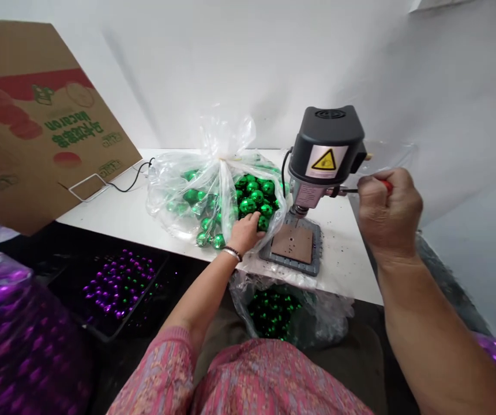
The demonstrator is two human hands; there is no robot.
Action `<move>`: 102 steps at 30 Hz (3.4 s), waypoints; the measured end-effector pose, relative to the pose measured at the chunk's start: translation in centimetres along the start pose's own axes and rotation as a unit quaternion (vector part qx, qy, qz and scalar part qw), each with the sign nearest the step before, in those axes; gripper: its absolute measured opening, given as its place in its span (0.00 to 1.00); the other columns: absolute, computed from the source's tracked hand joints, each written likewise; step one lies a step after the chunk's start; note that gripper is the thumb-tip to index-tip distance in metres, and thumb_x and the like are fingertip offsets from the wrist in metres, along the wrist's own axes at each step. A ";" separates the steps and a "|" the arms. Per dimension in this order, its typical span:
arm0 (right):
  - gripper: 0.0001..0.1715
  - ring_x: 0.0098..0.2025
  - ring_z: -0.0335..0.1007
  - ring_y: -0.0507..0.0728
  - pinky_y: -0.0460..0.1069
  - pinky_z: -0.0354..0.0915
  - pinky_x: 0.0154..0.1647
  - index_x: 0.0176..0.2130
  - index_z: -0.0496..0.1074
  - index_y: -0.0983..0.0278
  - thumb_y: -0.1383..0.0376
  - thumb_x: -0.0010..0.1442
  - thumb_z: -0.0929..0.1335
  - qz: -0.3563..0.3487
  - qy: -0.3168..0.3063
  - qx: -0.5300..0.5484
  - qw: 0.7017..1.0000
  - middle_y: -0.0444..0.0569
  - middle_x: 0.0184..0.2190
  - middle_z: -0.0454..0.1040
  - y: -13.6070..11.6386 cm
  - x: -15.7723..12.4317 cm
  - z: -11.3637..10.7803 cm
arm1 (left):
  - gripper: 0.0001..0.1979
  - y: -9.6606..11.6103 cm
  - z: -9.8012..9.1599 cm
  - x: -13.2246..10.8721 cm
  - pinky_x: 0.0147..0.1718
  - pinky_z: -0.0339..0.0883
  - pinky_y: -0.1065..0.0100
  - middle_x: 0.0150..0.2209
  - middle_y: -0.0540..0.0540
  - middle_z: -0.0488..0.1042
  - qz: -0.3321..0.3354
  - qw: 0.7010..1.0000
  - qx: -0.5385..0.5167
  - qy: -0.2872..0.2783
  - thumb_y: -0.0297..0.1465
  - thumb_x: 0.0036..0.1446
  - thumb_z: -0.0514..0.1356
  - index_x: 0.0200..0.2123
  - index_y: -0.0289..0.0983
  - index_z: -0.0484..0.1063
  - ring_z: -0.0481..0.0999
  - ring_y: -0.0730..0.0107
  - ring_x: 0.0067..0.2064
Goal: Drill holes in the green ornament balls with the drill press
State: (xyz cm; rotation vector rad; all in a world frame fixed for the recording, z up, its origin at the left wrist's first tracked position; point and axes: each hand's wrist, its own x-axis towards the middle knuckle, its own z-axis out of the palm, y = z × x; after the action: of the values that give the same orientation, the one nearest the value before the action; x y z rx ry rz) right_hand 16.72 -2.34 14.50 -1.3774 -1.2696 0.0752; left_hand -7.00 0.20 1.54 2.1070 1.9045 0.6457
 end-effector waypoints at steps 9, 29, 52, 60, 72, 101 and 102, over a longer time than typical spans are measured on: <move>0.09 0.26 0.57 0.49 0.48 0.59 0.32 0.27 0.60 0.61 0.57 0.52 0.62 -0.004 -0.002 0.021 1.000 0.41 0.21 0.63 -0.2 0.0 -0.1 | 0.41 2.5 0.5 -7.0 0.31 0.68 0.71 0.39 0.49 0.76 -0.137 0.605 -0.770 -0.153 0.33 0.46 0.70 0.63 0.45 0.59 0.78 0.69 0.34; 0.14 0.26 0.58 0.48 0.46 0.61 0.31 0.31 0.63 0.61 0.55 0.65 0.63 -0.119 -0.010 0.052 0.991 0.39 0.23 0.62 1.7 0.0 0.4 | 0.23 2.4 4.2 -0.1 0.46 0.70 0.65 0.40 0.47 0.80 -0.122 0.881 -0.456 -0.017 0.35 0.47 0.70 0.49 0.38 0.77 0.77 0.65 0.42; 0.15 0.29 0.60 0.48 0.47 0.64 0.36 0.33 0.62 0.60 0.53 0.65 0.61 -0.073 -0.048 0.020 0.996 0.41 0.25 0.64 1.1 -0.5 -0.2 | 0.34 4.7 5.0 0.8 0.56 0.64 0.58 0.43 0.42 0.80 -0.026 0.958 -0.279 -0.058 0.28 0.36 0.75 0.52 0.39 0.77 0.76 0.51 0.49; 0.09 0.27 0.59 0.48 0.47 0.64 0.35 0.31 0.62 0.60 0.58 0.60 0.63 -0.083 -0.055 0.014 0.995 0.40 0.23 0.62 1.8 -2.7 -0.9 | 0.31 4.9 5.3 0.6 0.48 0.67 0.60 0.38 0.43 0.79 0.010 0.975 -0.215 -0.055 0.34 0.42 0.73 0.53 0.38 0.77 0.77 0.53 0.42; 0.06 0.25 0.63 0.50 0.47 0.65 0.32 0.33 0.65 0.60 0.60 0.59 0.63 -0.142 -0.019 -0.019 0.989 0.42 0.24 0.66 4.0 -4.8 -0.2 | 0.31 4.8 5.5 0.4 0.56 0.61 0.56 0.33 0.44 0.76 -0.055 0.935 -0.347 -0.045 0.29 0.33 0.76 0.47 0.42 0.79 0.73 0.46 0.50; 0.13 0.27 0.55 0.50 0.49 0.57 0.33 0.25 0.59 0.61 0.61 0.58 0.64 -0.009 -0.001 0.033 0.999 0.42 0.22 0.62 -0.3 1.3 0.1 | 0.31 4.2 4.5 -3.1 0.51 0.67 0.60 0.38 0.48 0.78 -0.001 0.915 -0.399 -0.060 0.28 0.41 0.71 0.53 0.41 0.76 0.76 0.58 0.43; 0.12 0.27 0.55 0.50 0.49 0.57 0.34 0.25 0.59 0.61 0.62 0.58 0.65 -0.004 -0.002 0.036 0.999 0.42 0.22 0.62 -0.4 1.4 0.1 | 0.31 4.0 3.9 -4.0 0.53 0.66 0.60 0.41 0.47 0.79 0.012 0.915 -0.399 -0.066 0.28 0.42 0.71 0.54 0.41 0.75 0.76 0.57 0.45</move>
State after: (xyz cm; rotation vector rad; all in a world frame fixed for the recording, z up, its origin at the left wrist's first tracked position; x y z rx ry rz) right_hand 16.98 -1.44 15.59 -1.3110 -1.2648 0.1167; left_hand -1.85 -3.76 -0.79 1.5808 1.2233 1.0330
